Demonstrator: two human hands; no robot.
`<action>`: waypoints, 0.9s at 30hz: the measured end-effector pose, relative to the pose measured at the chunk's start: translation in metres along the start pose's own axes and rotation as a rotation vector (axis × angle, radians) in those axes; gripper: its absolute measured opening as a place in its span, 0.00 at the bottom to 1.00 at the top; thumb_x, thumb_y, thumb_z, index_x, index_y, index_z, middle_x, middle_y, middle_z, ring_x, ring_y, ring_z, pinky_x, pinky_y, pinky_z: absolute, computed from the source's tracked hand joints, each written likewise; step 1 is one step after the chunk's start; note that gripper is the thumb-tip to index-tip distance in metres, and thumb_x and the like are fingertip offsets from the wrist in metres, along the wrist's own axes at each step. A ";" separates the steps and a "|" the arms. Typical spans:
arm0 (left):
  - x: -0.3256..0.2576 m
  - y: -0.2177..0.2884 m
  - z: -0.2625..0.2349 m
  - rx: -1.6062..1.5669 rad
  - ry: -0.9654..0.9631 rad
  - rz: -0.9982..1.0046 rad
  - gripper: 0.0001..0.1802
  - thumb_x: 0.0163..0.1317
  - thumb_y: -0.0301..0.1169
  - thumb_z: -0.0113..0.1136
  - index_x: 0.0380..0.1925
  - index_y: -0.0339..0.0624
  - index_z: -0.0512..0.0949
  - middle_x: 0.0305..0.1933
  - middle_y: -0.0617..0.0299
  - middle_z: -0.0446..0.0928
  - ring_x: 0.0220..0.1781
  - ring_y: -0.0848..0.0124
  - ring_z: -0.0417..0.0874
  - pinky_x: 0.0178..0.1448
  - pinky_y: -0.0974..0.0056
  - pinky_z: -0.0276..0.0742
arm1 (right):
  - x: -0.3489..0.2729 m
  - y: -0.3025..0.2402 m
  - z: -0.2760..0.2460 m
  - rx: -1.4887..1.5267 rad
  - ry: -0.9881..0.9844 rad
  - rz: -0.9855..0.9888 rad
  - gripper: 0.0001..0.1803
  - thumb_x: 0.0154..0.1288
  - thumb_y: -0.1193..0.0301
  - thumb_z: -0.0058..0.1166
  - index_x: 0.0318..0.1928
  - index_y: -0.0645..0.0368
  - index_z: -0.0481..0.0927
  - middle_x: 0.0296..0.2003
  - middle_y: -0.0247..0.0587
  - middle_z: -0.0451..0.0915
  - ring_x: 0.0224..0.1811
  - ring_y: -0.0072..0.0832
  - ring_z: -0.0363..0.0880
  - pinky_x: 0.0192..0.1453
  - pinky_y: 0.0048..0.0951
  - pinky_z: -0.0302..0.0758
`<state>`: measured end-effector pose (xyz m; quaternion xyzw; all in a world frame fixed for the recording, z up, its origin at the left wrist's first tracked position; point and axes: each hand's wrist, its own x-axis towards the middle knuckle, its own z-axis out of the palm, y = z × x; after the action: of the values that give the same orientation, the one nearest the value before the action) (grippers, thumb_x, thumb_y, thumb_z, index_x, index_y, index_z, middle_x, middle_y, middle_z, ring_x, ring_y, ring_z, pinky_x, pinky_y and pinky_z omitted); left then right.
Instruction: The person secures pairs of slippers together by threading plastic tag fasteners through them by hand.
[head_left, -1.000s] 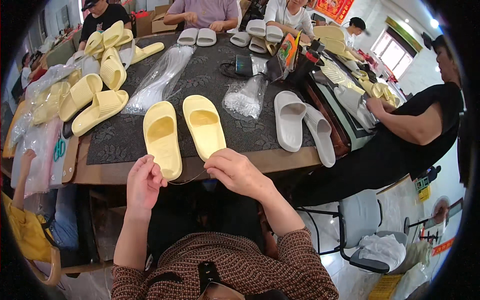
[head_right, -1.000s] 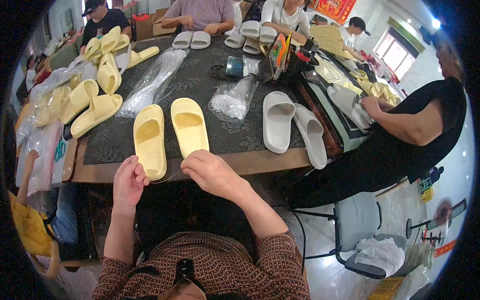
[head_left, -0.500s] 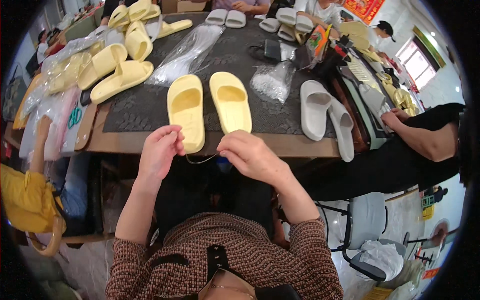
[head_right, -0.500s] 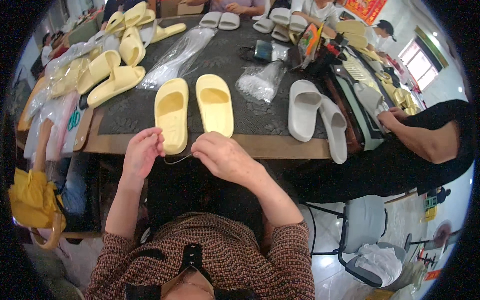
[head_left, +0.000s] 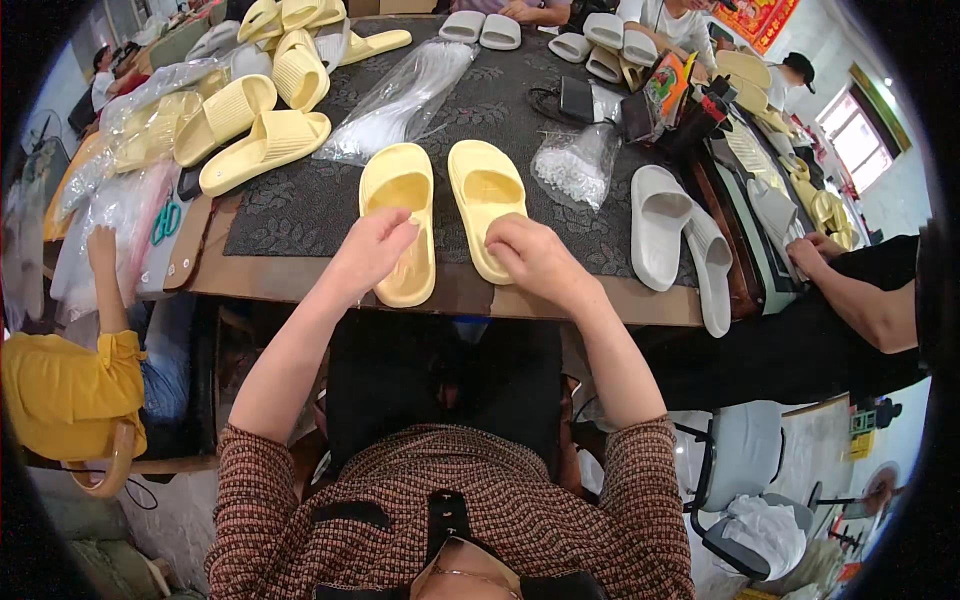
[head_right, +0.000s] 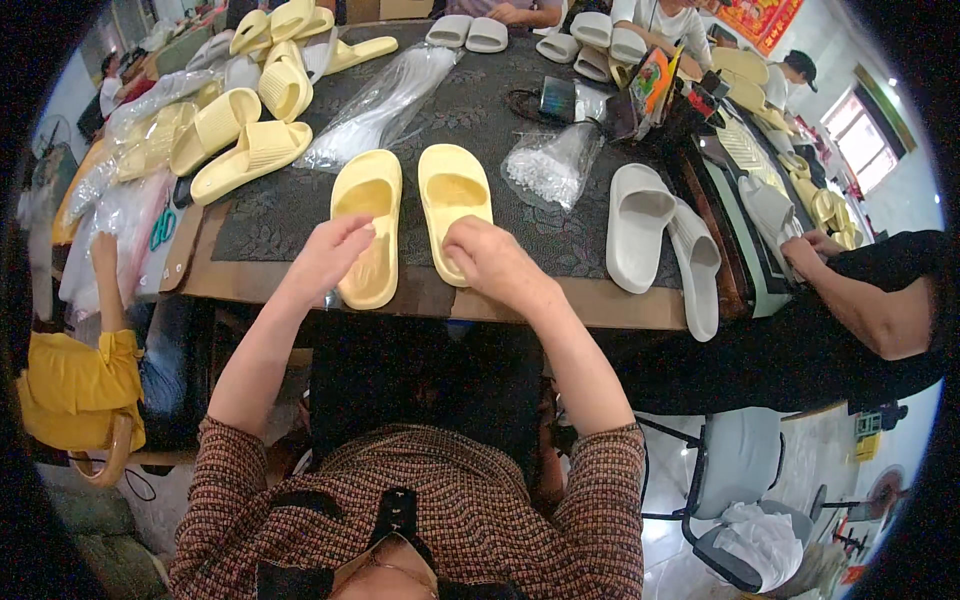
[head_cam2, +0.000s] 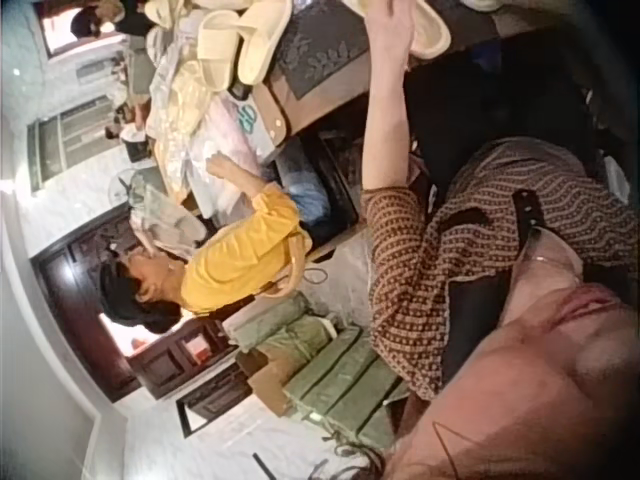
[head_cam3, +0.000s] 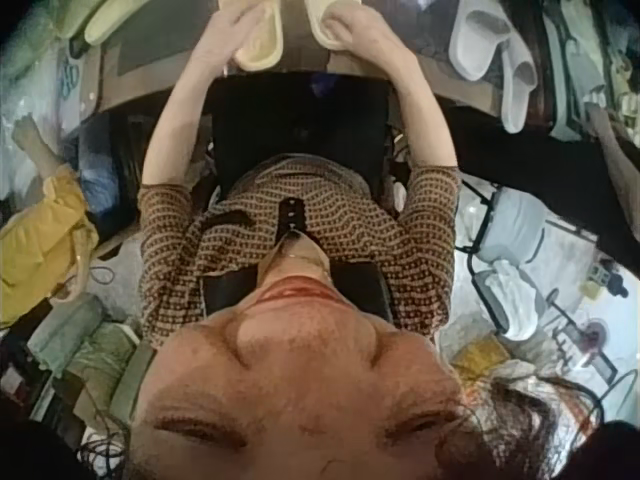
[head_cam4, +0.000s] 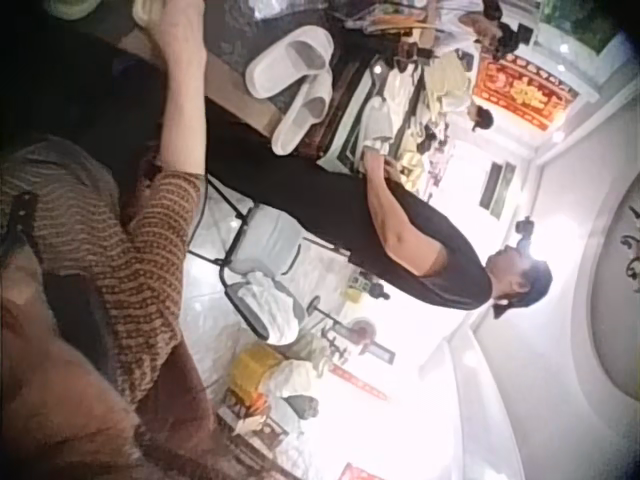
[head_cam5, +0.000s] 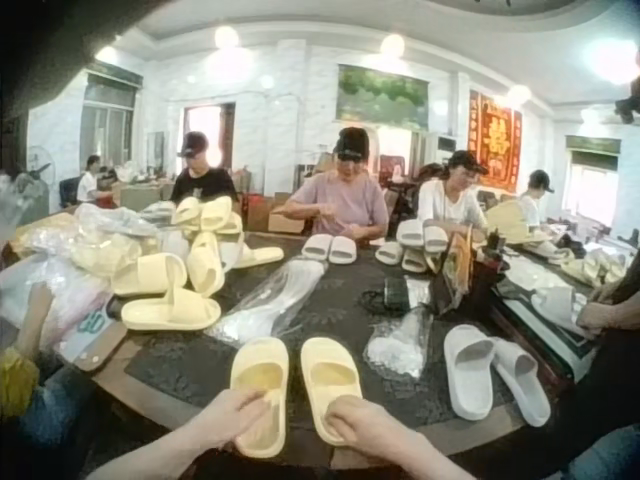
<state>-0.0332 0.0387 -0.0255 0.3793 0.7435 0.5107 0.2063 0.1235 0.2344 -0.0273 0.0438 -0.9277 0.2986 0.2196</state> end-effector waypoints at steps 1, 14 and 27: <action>0.010 -0.014 -0.001 0.003 0.006 -0.002 0.21 0.64 0.36 0.53 0.48 0.26 0.73 0.39 0.55 0.78 0.41 0.64 0.78 0.46 0.63 0.74 | 0.006 0.006 0.001 -0.036 0.007 0.012 0.04 0.60 0.76 0.51 0.34 0.63 0.75 0.33 0.47 0.76 0.36 0.43 0.77 0.42 0.35 0.74; 0.068 -0.006 0.029 0.709 -0.104 0.070 0.50 0.52 0.56 0.62 0.57 0.20 0.60 0.63 0.32 0.59 0.68 0.41 0.56 0.71 0.50 0.51 | 0.032 0.040 0.006 -0.409 0.128 -0.026 0.08 0.54 0.78 0.50 0.36 0.62 0.77 0.37 0.46 0.77 0.41 0.41 0.78 0.45 0.38 0.75; 0.070 0.000 0.039 0.616 -0.029 0.096 0.37 0.53 0.51 0.62 0.43 0.21 0.72 0.48 0.35 0.72 0.55 0.43 0.71 0.61 0.50 0.64 | 0.027 0.052 -0.001 0.141 0.259 0.408 0.14 0.64 0.70 0.48 0.46 0.67 0.75 0.37 0.57 0.80 0.41 0.46 0.80 0.45 0.36 0.74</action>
<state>-0.0506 0.1163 -0.0354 0.4660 0.8415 0.2648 0.0680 0.0885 0.2792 -0.0425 -0.1679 -0.8585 0.4037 0.2680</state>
